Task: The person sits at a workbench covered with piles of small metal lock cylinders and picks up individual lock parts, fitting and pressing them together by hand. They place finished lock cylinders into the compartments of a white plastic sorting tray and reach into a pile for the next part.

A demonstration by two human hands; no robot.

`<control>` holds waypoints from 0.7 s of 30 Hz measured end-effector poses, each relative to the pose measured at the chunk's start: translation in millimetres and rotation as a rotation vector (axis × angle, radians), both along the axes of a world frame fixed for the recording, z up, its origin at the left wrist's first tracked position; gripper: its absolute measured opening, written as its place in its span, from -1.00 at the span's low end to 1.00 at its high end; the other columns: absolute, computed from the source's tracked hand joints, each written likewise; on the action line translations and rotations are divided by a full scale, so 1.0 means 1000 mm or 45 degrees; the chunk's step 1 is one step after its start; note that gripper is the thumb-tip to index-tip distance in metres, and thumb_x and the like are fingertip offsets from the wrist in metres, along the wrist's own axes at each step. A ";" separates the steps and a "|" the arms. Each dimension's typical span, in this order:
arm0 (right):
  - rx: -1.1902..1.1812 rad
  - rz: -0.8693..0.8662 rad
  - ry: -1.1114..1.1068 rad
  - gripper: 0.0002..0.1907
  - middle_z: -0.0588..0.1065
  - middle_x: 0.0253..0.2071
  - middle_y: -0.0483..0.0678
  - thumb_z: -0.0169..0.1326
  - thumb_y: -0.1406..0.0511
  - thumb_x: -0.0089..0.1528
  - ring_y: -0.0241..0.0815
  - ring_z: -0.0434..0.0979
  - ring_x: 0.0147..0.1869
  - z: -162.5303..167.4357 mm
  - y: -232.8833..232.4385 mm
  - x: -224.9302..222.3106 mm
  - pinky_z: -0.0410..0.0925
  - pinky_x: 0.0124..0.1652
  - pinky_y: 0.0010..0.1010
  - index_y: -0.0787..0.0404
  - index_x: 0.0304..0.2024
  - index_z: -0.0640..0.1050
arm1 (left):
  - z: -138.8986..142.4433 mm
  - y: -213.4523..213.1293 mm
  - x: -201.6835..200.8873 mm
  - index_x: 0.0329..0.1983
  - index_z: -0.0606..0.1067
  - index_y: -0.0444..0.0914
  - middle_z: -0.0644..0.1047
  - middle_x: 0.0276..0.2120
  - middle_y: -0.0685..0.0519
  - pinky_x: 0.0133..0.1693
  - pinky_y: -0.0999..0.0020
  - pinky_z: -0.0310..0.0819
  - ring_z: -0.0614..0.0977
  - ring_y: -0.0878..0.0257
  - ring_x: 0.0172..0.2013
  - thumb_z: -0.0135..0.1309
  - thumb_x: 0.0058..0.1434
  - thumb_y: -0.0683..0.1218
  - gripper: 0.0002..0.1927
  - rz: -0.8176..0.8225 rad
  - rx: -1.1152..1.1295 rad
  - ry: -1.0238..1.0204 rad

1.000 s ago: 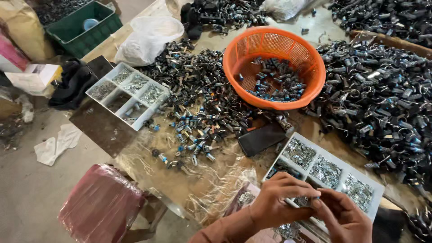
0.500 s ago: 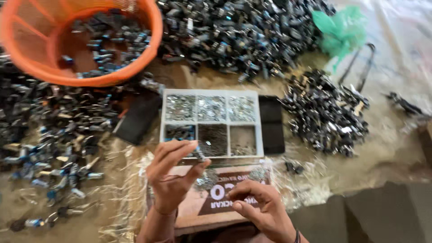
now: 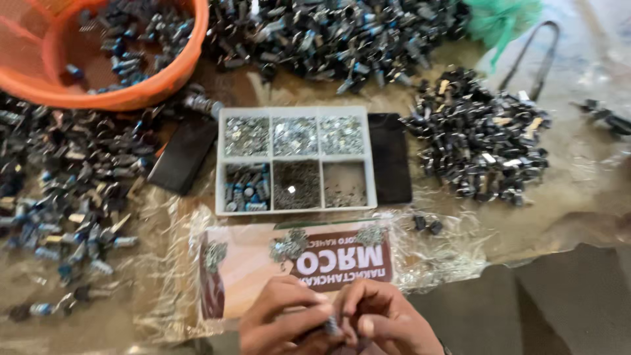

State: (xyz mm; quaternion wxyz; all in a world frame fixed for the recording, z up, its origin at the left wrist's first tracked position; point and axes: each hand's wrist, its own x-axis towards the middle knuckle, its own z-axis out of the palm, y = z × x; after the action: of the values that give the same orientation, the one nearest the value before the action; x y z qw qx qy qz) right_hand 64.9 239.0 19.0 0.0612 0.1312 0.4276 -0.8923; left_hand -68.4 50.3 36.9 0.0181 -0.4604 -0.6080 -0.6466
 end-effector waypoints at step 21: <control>2.252 0.198 0.584 -0.23 0.42 -0.23 -0.03 0.25 -0.02 0.10 -0.07 0.53 -0.23 0.011 -0.120 -0.123 0.39 -0.41 -0.29 0.22 0.25 0.43 | -0.002 -0.131 0.013 -0.03 0.60 -0.31 0.60 -0.06 -0.05 -0.05 0.37 0.58 0.64 0.23 -0.09 0.45 -0.02 -0.24 -0.54 0.981 -0.126 -0.269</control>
State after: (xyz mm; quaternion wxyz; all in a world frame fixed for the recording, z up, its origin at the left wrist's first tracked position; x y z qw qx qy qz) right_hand -58.4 119.4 30.0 -0.0883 -0.0793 0.9642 -0.2373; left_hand -55.2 -81.0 34.5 0.1742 -0.1299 -0.7652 -0.6060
